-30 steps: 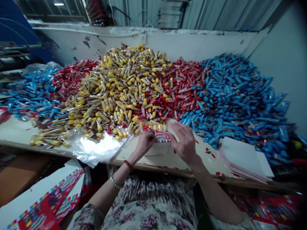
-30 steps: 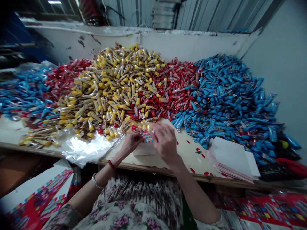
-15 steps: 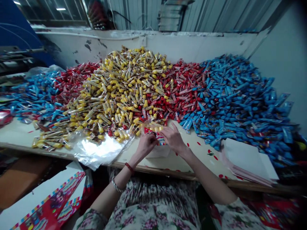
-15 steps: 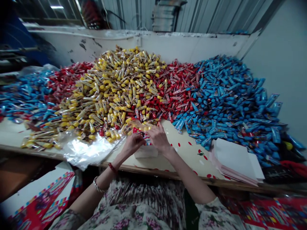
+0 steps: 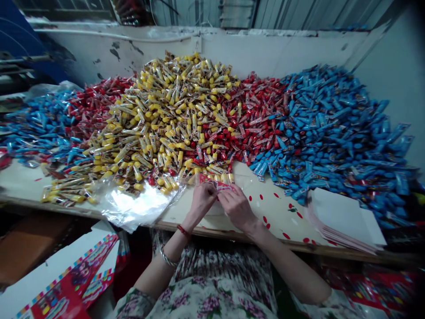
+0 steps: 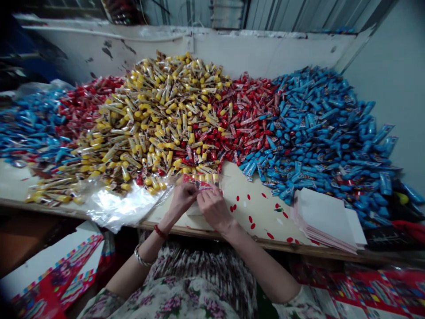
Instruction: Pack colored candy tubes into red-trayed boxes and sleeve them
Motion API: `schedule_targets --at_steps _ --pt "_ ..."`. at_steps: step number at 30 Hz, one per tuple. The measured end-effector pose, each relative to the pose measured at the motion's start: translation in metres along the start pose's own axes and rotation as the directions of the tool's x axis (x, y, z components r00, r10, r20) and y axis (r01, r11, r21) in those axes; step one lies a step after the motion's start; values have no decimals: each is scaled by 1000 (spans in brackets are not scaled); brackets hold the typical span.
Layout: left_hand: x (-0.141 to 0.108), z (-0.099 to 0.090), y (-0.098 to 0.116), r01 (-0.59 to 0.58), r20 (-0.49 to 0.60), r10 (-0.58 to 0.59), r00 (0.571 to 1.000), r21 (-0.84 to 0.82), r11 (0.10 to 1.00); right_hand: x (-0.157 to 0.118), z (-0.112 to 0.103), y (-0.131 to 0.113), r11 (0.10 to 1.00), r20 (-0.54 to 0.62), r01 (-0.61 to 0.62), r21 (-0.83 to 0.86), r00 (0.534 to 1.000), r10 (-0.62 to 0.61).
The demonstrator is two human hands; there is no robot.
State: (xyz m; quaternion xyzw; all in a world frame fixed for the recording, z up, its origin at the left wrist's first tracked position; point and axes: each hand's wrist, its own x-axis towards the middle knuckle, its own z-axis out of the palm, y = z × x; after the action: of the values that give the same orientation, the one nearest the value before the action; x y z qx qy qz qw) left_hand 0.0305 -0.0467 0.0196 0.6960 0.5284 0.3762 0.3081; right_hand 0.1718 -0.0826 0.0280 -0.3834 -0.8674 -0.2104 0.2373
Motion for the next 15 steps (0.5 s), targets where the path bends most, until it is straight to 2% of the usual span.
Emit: schedule_targets --at_steps 2,4,8,10,13,15 --pt "-6 3 -1 -28 -32 28 999 15 1000 -8 6 -5 998 -47 -51 46 997 54" --pt "-10 5 0 -27 -71 34 997 99 995 -18 13 -10 990 -102 -104 91 988 113" --pt "-11 0 -4 60 -174 -1 985 335 940 -33 22 -17 984 -126 -153 93 978 164" --pt "-11 -14 -13 18 -172 51 984 377 926 -35 24 -19 986 -128 -152 75 979 160" --pt "-20 -46 -33 -149 -153 211 965 343 928 -37 24 -20 990 -129 -134 50 982 139" --pt "-32 -70 -44 -177 -255 268 929 330 927 -39 24 -20 993 -108 -116 24 987 118"
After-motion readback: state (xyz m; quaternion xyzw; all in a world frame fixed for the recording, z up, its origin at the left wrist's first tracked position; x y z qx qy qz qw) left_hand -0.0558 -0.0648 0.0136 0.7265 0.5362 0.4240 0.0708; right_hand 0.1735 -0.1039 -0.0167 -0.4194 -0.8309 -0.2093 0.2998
